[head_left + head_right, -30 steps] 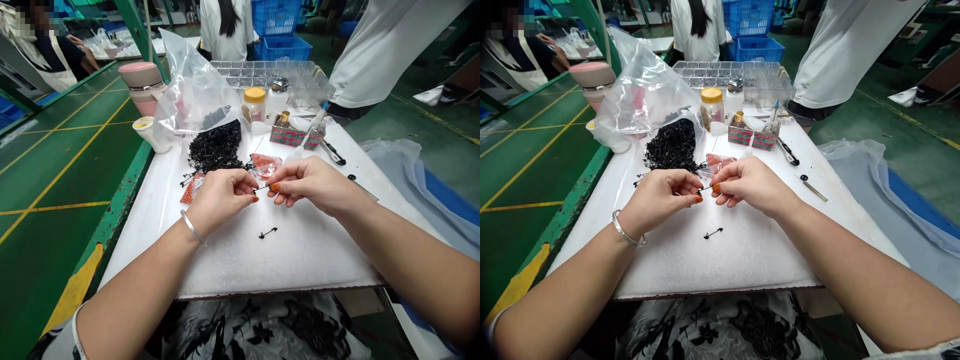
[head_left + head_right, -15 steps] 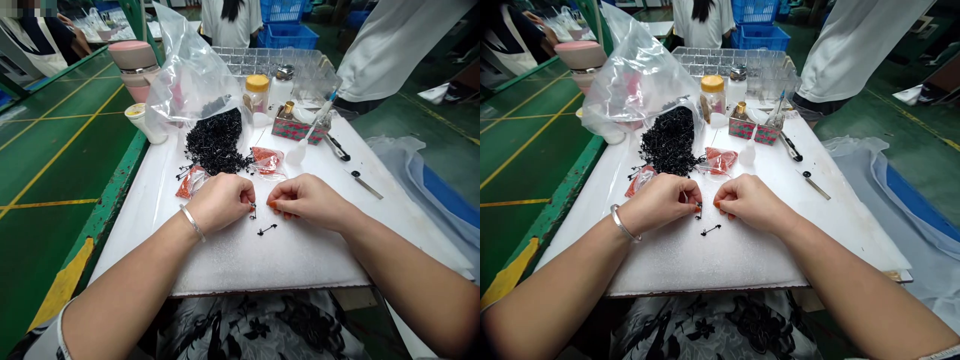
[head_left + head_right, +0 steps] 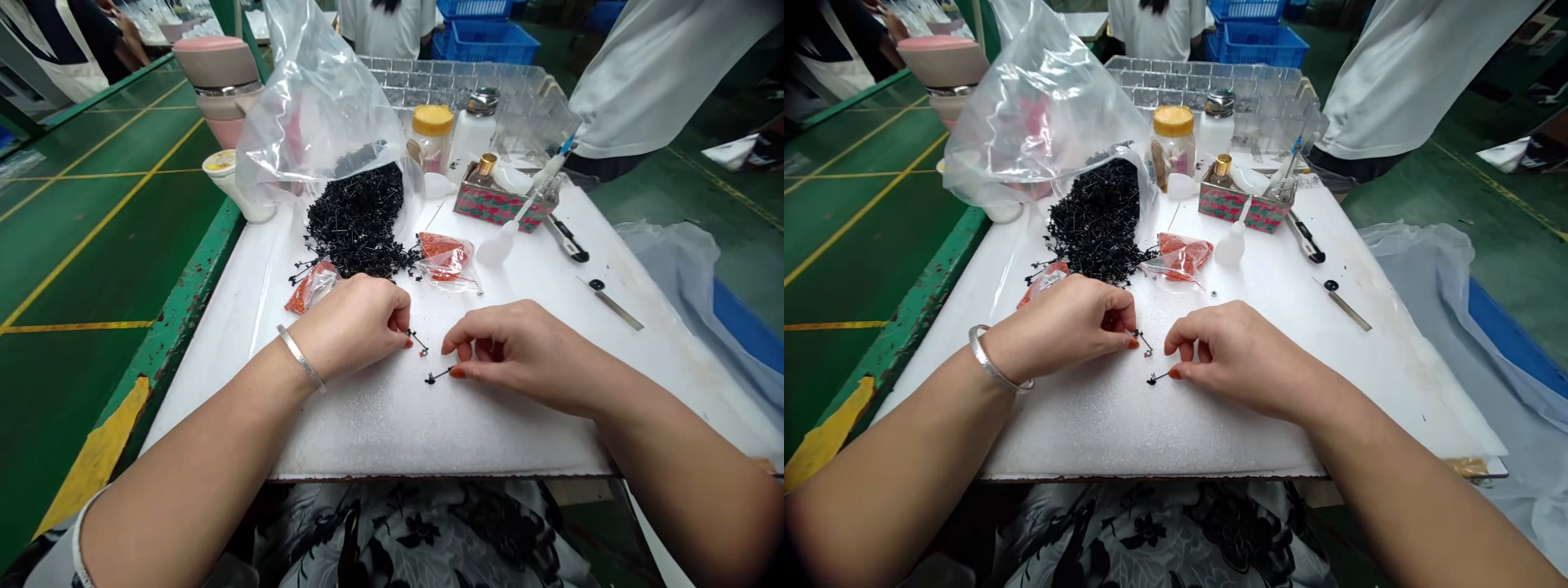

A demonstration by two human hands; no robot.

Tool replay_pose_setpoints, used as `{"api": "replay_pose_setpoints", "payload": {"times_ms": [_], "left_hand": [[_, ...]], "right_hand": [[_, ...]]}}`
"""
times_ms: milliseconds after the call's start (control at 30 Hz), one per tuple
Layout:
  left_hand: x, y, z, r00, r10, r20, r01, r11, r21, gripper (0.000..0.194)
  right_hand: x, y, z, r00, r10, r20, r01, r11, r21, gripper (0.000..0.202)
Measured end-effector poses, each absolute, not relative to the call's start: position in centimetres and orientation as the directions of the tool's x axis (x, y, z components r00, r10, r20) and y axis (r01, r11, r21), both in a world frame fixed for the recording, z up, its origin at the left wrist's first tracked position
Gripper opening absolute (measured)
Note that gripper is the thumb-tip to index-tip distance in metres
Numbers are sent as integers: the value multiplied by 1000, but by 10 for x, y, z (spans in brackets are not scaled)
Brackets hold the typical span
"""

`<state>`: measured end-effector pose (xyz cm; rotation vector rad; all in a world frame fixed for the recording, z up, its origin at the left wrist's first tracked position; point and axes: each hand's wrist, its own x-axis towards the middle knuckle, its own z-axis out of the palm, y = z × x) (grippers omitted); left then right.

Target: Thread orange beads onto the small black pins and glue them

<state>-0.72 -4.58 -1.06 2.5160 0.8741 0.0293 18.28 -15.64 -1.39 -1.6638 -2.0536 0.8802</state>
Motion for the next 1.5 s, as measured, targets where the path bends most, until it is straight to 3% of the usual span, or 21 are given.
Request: {"api": "replay_pose_setpoints", "payload": {"times_ms": [133, 367, 600, 1000, 1167, 1333, 1500], "left_hand": [[-14, -46, -5, 812, 562, -159, 575, -724, 380, 14], [-22, -43, 3, 841, 518, -156, 533, -745, 400, 14], [-23, -43, 10, 820, 568, -63, 501, -661, 558, 12], [-28, -37, 19, 753, 656, 57, 434, -560, 705, 11], [-26, -34, 9, 789, 613, 36, 472, -643, 603, 5], [-20, -39, -3, 835, 545, -71, 515, -730, 448, 13], [-13, -46, -12, 864, 499, -69, 485, -785, 387, 14]], "right_hand": [[172, -158, -17, -325, 944, -58, 779, 232, -582, 12], [167, -159, -24, -367, 929, -54, 779, 275, -564, 7], [166, -161, -24, -354, 935, 25, 807, 319, -497, 10], [163, -164, -22, -375, 925, -54, 861, 326, -391, 16], [161, -166, -23, -389, 920, -56, 867, 344, -361, 18], [160, -167, -23, -424, 904, -63, 871, 388, -300, 18], [156, -169, -24, -497, 868, 25, 818, 478, -321, 21]]}}
